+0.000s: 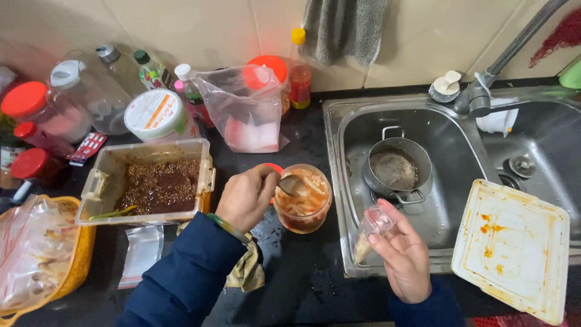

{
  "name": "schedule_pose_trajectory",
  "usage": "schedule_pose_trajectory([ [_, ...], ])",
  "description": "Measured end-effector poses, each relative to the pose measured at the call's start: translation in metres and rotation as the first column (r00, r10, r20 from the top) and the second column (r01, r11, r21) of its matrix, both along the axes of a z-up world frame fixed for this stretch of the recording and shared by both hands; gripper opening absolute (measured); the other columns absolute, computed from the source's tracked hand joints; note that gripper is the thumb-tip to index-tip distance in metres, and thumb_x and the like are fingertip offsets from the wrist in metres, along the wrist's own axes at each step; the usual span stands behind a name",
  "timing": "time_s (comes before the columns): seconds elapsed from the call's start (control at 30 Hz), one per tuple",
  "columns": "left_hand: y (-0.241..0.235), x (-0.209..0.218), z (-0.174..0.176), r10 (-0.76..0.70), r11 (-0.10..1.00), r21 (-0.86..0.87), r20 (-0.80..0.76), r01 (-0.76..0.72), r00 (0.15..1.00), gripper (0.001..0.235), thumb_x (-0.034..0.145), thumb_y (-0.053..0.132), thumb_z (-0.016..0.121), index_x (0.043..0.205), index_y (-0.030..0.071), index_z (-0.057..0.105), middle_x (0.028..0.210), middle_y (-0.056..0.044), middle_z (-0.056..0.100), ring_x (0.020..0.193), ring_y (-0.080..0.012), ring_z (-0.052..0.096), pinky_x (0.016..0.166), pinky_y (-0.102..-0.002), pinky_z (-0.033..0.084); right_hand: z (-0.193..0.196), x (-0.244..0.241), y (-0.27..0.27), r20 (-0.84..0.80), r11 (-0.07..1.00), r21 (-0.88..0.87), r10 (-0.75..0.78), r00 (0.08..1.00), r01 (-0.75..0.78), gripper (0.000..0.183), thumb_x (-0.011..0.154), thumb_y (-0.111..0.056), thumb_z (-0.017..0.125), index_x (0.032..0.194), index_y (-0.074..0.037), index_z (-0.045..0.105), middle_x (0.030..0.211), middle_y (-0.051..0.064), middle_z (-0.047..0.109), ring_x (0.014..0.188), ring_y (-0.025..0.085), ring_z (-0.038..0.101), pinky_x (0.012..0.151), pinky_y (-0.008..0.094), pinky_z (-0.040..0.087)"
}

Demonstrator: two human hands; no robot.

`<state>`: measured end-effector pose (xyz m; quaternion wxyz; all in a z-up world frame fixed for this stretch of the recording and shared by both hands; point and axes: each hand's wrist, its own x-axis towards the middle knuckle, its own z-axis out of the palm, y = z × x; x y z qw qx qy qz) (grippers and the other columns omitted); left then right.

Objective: The person scoops a dark, grainy sauce from a large container into small plastic bags using a green spoon. They then scoop a red, chunky mixture from a jar into the same bags using a metal spoon, repeating the process to fill multiple bags.

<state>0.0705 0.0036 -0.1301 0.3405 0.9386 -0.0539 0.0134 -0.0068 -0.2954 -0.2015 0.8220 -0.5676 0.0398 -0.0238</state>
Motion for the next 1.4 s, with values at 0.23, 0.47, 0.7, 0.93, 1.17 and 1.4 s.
schedule_pose_trajectory([
  [0.23, -0.002, -0.001, -0.010, -0.173, 0.985, 0.030, 0.151, 0.171, 0.973, 0.029, 0.102, 0.030, 0.052, 0.106, 0.010, 0.073, 0.095, -0.011, 0.079, 0.083, -0.0376, 0.072, 0.071, -0.050, 0.052, 0.004, -0.006, 0.013, 0.025, 0.999, 0.001, -0.039, 0.999, 0.039, 0.075, 0.082, 0.011, 0.064, 0.155, 0.004, 0.047, 0.135, 0.025, 0.067, 0.131, 0.033, 0.063, 0.106, 0.043, 0.054],
  [0.47, -0.008, 0.008, -0.025, -0.134, 0.976, -0.174, -0.023, 0.128, 0.991, 0.032, 0.104, 0.030, 0.046, 0.105, 0.012, 0.073, 0.085, -0.006, 0.079, 0.072, -0.0245, 0.074, 0.070, -0.042, 0.054, 0.003, -0.017, 0.019, -0.005, 0.994, 0.047, -0.102, 0.995, 0.102, 0.070, 0.080, 0.012, 0.064, 0.149, 0.006, 0.052, 0.139, 0.031, 0.065, 0.131, 0.037, 0.063, 0.107, 0.046, 0.054],
  [0.7, -0.002, -0.008, -0.019, -0.115, 0.947, -0.313, -0.136, 0.067, 0.984, 0.037, 0.105, 0.035, 0.043, 0.111, 0.014, 0.073, 0.076, 0.002, 0.079, 0.062, -0.0107, 0.076, 0.067, -0.030, 0.059, -0.003, -0.027, 0.026, 0.026, 0.993, 0.007, -0.117, 0.993, 0.117, 0.070, 0.080, 0.012, 0.066, 0.148, 0.002, 0.051, 0.142, 0.026, 0.063, 0.137, 0.037, 0.060, 0.103, 0.041, 0.054],
  [0.93, -0.017, -0.011, -0.026, -0.173, 0.975, -0.117, 0.142, 0.190, 0.975, 0.026, 0.104, 0.026, 0.047, 0.105, 0.011, 0.068, 0.086, -0.014, 0.075, 0.072, -0.0382, 0.070, 0.065, -0.051, 0.049, 0.009, -0.027, 0.042, 0.025, 0.987, -0.138, -0.086, 0.996, 0.088, 0.072, 0.079, 0.007, 0.072, 0.149, -0.002, 0.055, 0.130, 0.022, 0.070, 0.131, 0.032, 0.065, 0.096, 0.039, 0.058],
  [1.17, -0.017, -0.002, -0.035, -0.074, 0.961, -0.271, -0.047, 0.059, 0.996, 0.036, 0.103, 0.035, 0.044, 0.106, 0.014, 0.073, 0.091, -0.008, 0.078, 0.086, -0.0287, 0.073, 0.078, -0.043, 0.051, 0.012, -0.032, 0.038, 0.011, 0.964, -0.260, -0.058, 0.998, 0.059, 0.072, 0.077, 0.001, 0.078, 0.146, -0.003, 0.057, 0.124, 0.021, 0.076, 0.123, 0.027, 0.070, 0.104, 0.037, 0.056],
  [1.4, -0.014, -0.022, -0.021, -0.054, 0.958, -0.276, 0.091, 0.078, 0.994, 0.031, 0.103, 0.033, 0.047, 0.105, 0.016, 0.073, 0.102, -0.004, 0.083, 0.093, -0.0268, 0.078, 0.085, -0.039, 0.055, 0.008, -0.031, 0.036, 0.006, 0.950, -0.309, -0.038, 0.999, 0.039, 0.071, 0.078, 0.000, 0.078, 0.146, -0.003, 0.057, 0.123, 0.020, 0.077, 0.124, 0.027, 0.071, 0.108, 0.036, 0.055],
])
